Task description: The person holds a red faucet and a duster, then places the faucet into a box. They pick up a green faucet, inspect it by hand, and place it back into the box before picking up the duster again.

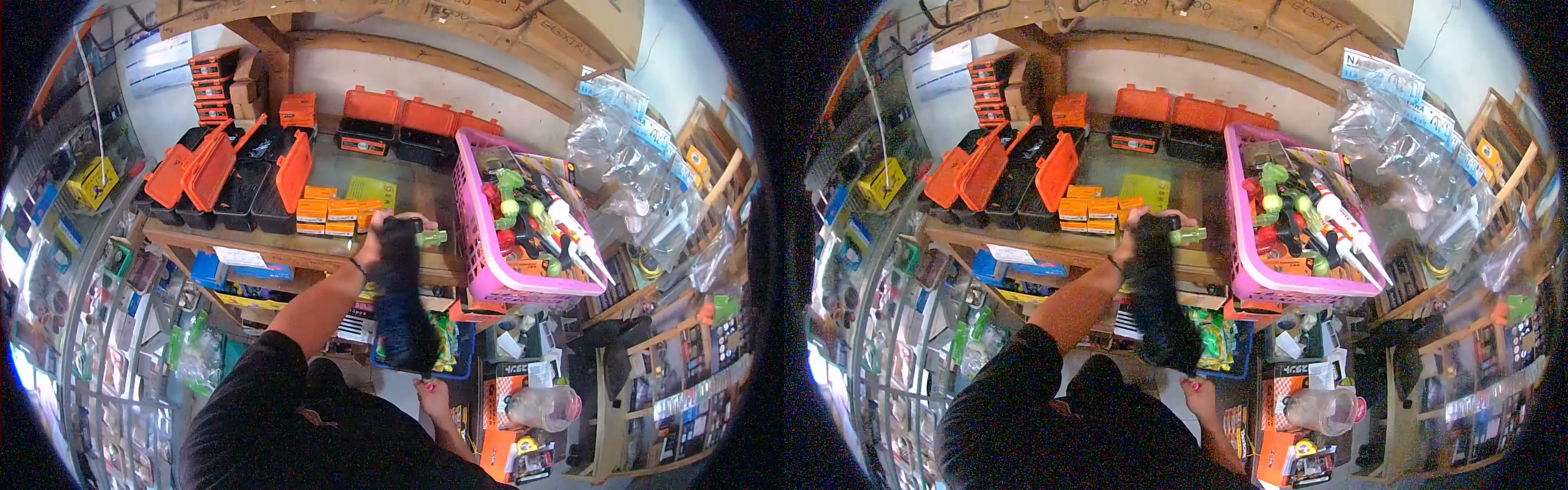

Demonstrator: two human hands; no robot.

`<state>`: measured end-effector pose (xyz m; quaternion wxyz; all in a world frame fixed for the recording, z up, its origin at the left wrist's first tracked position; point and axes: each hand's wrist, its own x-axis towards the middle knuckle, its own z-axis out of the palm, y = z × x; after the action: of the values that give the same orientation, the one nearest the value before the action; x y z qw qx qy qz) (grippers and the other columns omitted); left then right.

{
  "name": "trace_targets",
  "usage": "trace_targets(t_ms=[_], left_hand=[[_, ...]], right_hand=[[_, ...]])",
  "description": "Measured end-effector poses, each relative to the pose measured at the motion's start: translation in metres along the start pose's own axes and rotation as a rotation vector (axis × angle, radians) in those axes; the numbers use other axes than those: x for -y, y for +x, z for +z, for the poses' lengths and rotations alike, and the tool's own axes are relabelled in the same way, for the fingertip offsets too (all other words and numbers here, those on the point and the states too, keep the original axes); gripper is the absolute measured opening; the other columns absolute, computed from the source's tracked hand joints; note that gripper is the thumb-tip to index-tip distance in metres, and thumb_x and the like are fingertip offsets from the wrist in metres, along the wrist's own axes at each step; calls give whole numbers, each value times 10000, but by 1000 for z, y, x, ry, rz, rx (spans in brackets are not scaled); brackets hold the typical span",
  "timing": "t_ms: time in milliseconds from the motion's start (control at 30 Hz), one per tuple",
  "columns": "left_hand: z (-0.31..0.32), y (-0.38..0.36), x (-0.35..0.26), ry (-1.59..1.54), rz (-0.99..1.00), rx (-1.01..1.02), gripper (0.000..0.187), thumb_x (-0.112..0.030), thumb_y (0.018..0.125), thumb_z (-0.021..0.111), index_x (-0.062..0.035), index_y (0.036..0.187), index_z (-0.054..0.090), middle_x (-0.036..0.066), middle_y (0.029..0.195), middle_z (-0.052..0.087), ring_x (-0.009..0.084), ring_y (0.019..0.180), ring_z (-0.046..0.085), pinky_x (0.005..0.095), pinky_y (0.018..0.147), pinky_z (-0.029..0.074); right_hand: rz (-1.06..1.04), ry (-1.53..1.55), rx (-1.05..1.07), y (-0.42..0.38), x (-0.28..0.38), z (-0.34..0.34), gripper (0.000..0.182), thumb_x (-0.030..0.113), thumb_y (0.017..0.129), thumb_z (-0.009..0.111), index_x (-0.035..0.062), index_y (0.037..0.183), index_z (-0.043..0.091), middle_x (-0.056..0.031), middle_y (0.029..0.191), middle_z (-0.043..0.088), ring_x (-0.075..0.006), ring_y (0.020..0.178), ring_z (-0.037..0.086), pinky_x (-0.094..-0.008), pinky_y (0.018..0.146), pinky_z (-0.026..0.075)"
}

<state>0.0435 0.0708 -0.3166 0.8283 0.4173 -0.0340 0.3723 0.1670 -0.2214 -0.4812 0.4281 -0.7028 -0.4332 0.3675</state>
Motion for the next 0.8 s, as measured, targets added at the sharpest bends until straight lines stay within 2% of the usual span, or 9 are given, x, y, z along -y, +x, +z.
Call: trace_targets(t_ms=[67, 133, 200, 233, 333, 433, 500, 600, 800], left_hand=[[-6, -4, 7, -113, -80, -350, 716, -597, 746, 242, 24, 1026, 464, 153, 1013, 528, 272, 884, 514, 397, 767, 410], [-5, 0, 11, 33, 34, -273, 755, -639, 731, 253, 26, 1014, 470, 157, 1008, 530, 280, 857, 524, 397, 754, 418], [5, -4, 7, -175, -12, -324, 762, -644, 736, 247, 28, 1013, 477, 163, 1000, 533, 280, 845, 529, 391, 747, 423], [0, 7, -5, -27, 19, 40, 766, -653, 739, 231, 9, 1024, 490, 147, 980, 542, 257, 828, 533, 369, 732, 430], [8, -2, 7, 75, -10, -403, 751, -620, 772, 207, 29, 1026, 489, 162, 986, 543, 264, 876, 530, 362, 802, 411], [-4, 3, 12, 77, 12, -283, 699, -585, 792, 228, 18, 1025, 494, 146, 978, 547, 252, 856, 527, 348, 785, 413], [-13, 4, 10, -124, -67, -106, 686, -585, 789, 245, 11, 1028, 487, 118, 968, 550, 233, 826, 525, 342, 763, 412], [-2, 3, 9, 100, -68, -403, 741, -605, 777, 233, 45, 1065, 442, 184, 1054, 508, 293, 927, 509, 388, 812, 409], [-10, 9, 4, -198, -73, 47, 738, -591, 793, 163, 39, 1038, 458, 177, 1022, 527, 249, 927, 515, 355, 819, 403]], right_hand=[[130, 185, 25, 1, 4, 2, 336, 182, 754, 562, 49, 472, 436, 21, 425, 408, -72, 370, 360, -253, 370, 271], [257, 366, 47, 2, 3, 2, 337, 191, 744, 577, 32, 479, 443, 21, 434, 400, -72, 377, 351, -265, 379, 275], [-48, -51, 42, 7, -13, 1, 328, 150, 766, 543, 84, 467, 427, 18, 413, 395, -70, 354, 357, -237, 352, 269], [-54, -52, 42, 10, -13, -2, 328, 150, 766, 543, 84, 467, 427, 18, 413, 395, -70, 354, 357, -237, 352, 269], [116, 180, 112, 13, -9, -3, 342, 181, 753, 562, 67, 460, 427, 33, 449, 401, -62, 374, 352, -245, 376, 275], [166, 369, 72, 11, 0, -2, 325, 139, 768, 538, 91, 468, 421, 19, 419, 392, -68, 354, 355, -240, 343, 264], [-113, -149, 51, 12, 3, -10, 319, 151, 759, 553, 89, 479, 415, 22, 423, 396, -66, 356, 358, -241, 343, 268], [166, 250, 42, 19, -14, 0, 317, 170, 752, 563, 85, 488, 410, 27, 428, 398, -66, 362, 364, -241, 348, 274], [12, 90, 54, 22, -21, 0, 328, 186, 753, 563, 80, 486, 405, 32, 427, 396, -69, 360, 365, -245, 351, 279]])
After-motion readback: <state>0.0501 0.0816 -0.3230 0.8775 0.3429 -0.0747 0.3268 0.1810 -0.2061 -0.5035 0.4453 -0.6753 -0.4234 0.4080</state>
